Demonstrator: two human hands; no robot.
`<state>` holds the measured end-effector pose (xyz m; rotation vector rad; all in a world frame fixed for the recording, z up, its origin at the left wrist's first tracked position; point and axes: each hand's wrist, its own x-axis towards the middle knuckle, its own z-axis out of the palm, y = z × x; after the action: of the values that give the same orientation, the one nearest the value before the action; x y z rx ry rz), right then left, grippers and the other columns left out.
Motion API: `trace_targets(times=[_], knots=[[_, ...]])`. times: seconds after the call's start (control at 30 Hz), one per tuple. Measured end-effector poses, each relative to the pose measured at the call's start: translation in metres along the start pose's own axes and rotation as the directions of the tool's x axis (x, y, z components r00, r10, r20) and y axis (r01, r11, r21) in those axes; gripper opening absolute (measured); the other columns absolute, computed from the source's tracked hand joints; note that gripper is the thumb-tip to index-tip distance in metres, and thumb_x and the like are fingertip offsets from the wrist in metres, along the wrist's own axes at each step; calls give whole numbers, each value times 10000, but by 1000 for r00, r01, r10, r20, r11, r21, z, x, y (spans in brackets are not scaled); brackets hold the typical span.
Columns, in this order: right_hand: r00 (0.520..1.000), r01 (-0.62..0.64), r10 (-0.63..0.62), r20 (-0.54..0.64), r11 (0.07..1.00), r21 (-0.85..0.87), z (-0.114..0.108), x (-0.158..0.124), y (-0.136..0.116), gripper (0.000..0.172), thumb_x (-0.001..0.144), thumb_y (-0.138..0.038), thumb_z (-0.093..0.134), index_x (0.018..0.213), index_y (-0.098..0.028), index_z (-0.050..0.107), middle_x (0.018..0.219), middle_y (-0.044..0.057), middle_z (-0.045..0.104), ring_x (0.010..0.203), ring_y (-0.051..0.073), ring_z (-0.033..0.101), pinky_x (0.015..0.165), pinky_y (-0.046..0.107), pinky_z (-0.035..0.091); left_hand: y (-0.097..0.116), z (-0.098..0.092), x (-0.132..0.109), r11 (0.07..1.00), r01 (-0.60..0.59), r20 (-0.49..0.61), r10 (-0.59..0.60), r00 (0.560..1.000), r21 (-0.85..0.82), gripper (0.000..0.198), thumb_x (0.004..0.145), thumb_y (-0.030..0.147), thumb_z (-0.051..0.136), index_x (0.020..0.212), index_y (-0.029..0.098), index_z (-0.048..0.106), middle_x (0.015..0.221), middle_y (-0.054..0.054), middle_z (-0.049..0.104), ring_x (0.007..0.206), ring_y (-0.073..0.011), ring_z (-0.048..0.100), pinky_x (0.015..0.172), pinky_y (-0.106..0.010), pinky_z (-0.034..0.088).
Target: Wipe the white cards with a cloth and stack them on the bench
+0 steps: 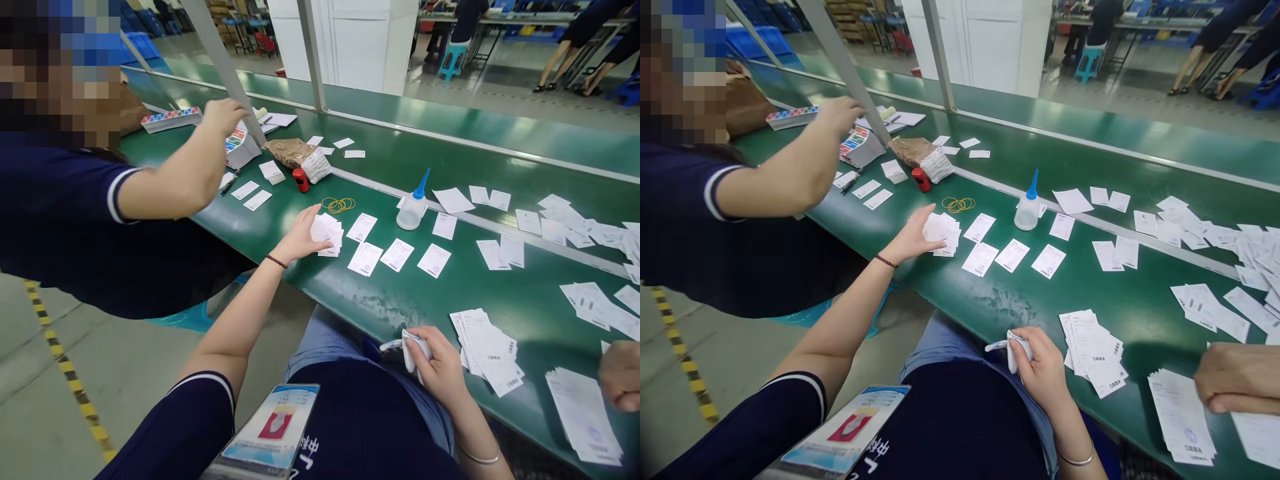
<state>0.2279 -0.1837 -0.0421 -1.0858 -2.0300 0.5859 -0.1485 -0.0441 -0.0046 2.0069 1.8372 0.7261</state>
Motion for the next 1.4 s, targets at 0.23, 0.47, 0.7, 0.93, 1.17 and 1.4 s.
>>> trace_targets(times=[0.23,0.47,0.7,0.93,1.17,1.4], knots=[[1000,-23,23,9,999,-24,-2,6,-5,149,957,-299,538,1003,-209,647,904,72,692,819,181,675,715,307,563,62,22,16,907,-420,477,354,804,36,998,625,521,776,1481,254,338,1548,-82,373,1468,-342,239,1192,-501,203],[943,-332,324,-76,921,-204,-14,-3,-29,289,953,-420,561,1073,-169,640,1033,54,675,874,150,660,785,327,566,48,52,37,821,-517,467,369,803,240,841,745,705,515,1431,234,394,1378,-81,577,1394,-347,384,1116,-574,295],[977,-210,215,17,969,-132,-2,6,-15,131,917,-362,611,935,-274,706,927,-15,714,919,112,678,777,181,514,46,51,36,814,-541,478,397,784,210,875,721,802,423,1475,403,226,1411,3,522,1234,-345,531,1033,-538,430],[984,-139,147,103,986,-88,-1,4,-6,202,962,-374,544,987,-216,667,1008,13,716,952,129,659,814,226,495,55,43,13,835,-527,392,438,809,156,902,706,689,482,1477,548,36,1516,57,355,1225,-404,517,936,-602,496],[987,-133,139,77,988,-84,-1,4,-7,203,955,-375,543,988,-223,674,979,4,706,934,125,661,807,220,513,73,61,17,868,-488,325,438,838,91,964,664,720,559,1487,476,119,1417,24,479,1285,-378,485,1054,-572,454],[995,-101,102,23,993,-59,0,6,-8,336,986,-454,450,996,-202,672,916,44,690,828,138,658,742,302,564,100,87,31,852,-523,362,492,792,-14,924,773,531,583,1530,191,177,1499,-128,412,1372,-300,430,1141,-439,382]])
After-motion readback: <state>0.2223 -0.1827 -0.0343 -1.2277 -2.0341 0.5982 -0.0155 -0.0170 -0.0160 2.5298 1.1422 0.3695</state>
